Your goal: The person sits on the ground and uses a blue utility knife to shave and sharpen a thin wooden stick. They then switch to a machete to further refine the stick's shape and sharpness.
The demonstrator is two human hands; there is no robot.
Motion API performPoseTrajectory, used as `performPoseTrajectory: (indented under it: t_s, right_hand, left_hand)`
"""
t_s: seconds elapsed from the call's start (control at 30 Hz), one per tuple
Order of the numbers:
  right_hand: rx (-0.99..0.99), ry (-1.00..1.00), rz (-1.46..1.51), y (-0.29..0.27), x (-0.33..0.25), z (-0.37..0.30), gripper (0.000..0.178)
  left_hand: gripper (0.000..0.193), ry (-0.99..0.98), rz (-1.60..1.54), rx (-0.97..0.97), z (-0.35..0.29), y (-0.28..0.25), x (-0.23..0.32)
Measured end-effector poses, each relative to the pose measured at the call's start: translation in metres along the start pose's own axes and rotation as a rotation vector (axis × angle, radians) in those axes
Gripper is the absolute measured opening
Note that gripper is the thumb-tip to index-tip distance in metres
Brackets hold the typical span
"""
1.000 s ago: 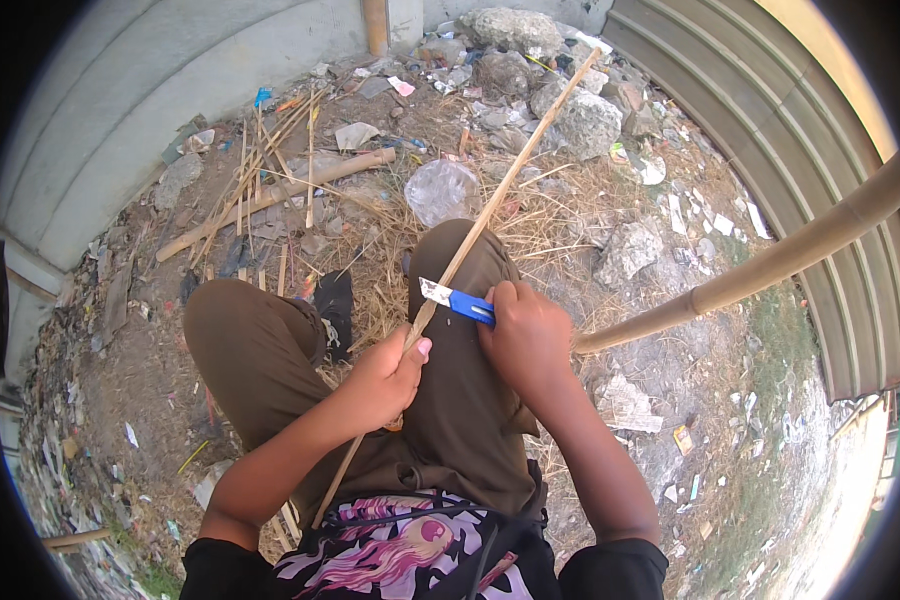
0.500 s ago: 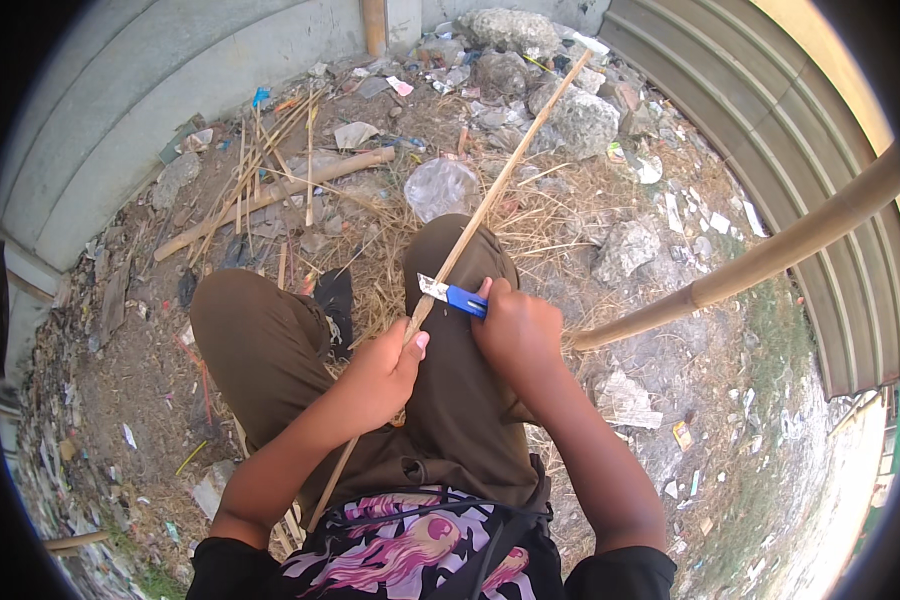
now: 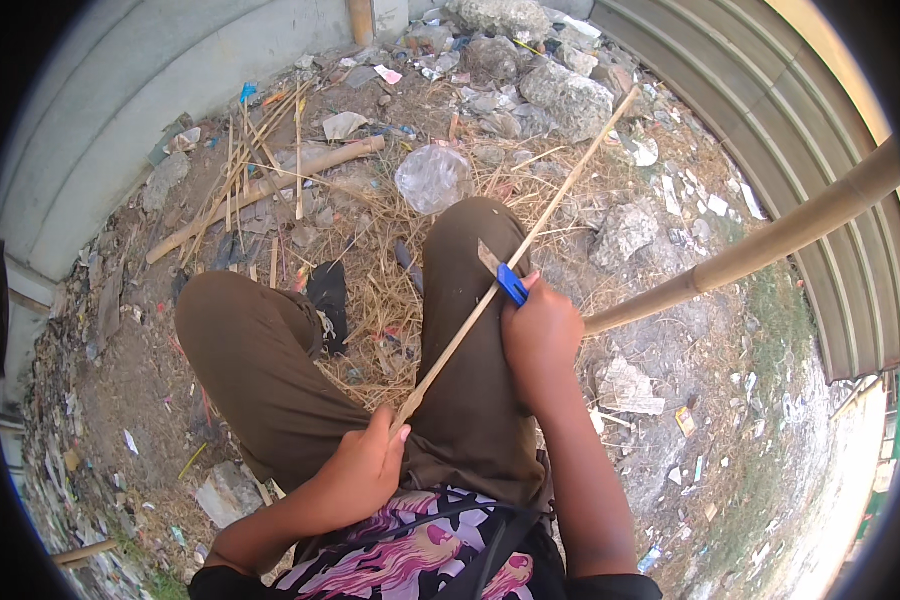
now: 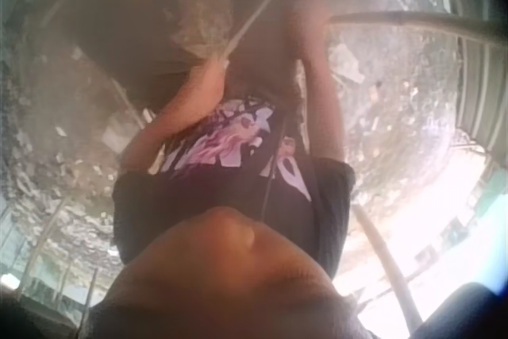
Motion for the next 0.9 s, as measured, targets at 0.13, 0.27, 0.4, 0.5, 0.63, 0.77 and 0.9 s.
performPoseTrajectory:
  t_s: [0.13,0.27,0.4,0.5,0.63,0.77,0.9]
  right_hand:
    - [0.013,-0.059,0.027,-0.015,0.005,-0.002,0.039]
    - [-0.003,-0.151,-0.022,-0.019,-0.013,-0.007,0.038]
    - [0.003,-0.233,0.033,-0.012,-0.024,-0.006,0.037]
    - [-0.025,-0.246,0.015,-0.008,-0.029,-0.005,0.037]
    - [0.001,-0.229,0.005,-0.008,-0.03,-0.004,0.037]
    - [0.015,-0.206,0.001,-0.011,-0.028,-0.006,0.037]
    - [0.015,-0.183,0.025,-0.011,-0.022,-0.005,0.037]
  left_hand:
    - [0.024,-0.003,-0.093,-0.042,-0.002,-0.005,0.001]
    - [0.025,0.119,-0.079,-0.001,0.043,-0.007,0.01]
    - [0.024,0.173,0.025,0.087,0.092,-0.012,0.038]
    - [0.022,0.258,0.022,0.123,0.099,-0.014,0.04]
    - [0.022,0.236,0.033,0.113,0.095,-0.018,0.04]
    - [0.023,0.175,-0.014,0.086,0.092,-0.016,0.042]
    - [0.025,0.09,0.015,0.047,0.087,-0.014,0.049]
Point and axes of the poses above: each hand's wrist, its own z-axis towards the middle knuckle, its own y-axis out of the palm, x = y × z, the point moved 4 cm from there along z, towards the middle knuckle, and after that the axes turned 15 degrees about -z, right-handed, at the moved point
